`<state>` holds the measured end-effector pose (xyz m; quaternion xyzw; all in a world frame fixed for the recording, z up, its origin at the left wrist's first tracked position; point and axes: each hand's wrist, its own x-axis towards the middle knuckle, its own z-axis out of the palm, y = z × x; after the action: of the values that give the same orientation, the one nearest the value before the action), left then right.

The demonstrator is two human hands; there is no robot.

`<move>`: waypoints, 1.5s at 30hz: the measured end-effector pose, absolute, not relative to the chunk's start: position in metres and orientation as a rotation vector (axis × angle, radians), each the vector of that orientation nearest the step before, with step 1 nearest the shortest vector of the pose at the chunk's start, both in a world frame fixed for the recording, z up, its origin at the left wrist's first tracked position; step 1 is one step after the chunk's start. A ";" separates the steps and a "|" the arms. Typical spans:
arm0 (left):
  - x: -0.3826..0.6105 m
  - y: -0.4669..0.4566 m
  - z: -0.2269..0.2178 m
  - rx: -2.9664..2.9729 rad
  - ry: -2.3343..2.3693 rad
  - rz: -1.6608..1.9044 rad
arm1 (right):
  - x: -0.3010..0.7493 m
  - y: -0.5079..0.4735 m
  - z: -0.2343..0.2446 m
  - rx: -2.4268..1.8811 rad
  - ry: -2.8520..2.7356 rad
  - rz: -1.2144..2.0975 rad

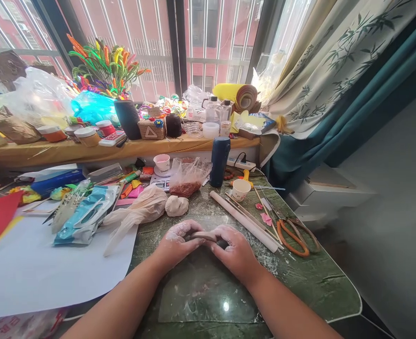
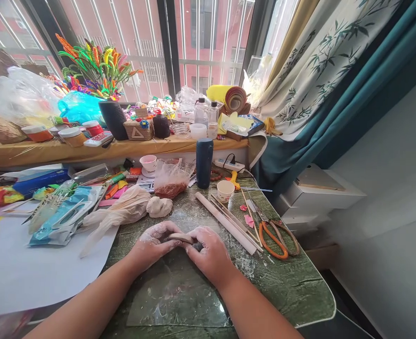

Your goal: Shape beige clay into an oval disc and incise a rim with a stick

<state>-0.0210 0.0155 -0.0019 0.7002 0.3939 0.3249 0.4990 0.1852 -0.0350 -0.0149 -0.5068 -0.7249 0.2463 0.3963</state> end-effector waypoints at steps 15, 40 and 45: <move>-0.023 0.016 0.003 1.656 0.945 0.810 | 0.182 -0.036 -0.019 -1.342 -1.993 0.546; -0.023 0.016 0.005 1.717 1.061 0.790 | 0.180 -0.030 -0.023 -1.437 -2.103 0.470; -0.024 0.018 -0.002 1.648 0.988 0.835 | 0.181 -0.033 -0.022 -1.402 -2.077 0.388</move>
<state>-0.0238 0.0182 -0.0021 0.6814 0.4083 0.3453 0.4997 0.1810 -0.0332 -0.0216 -0.5277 -0.7818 0.1461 0.2981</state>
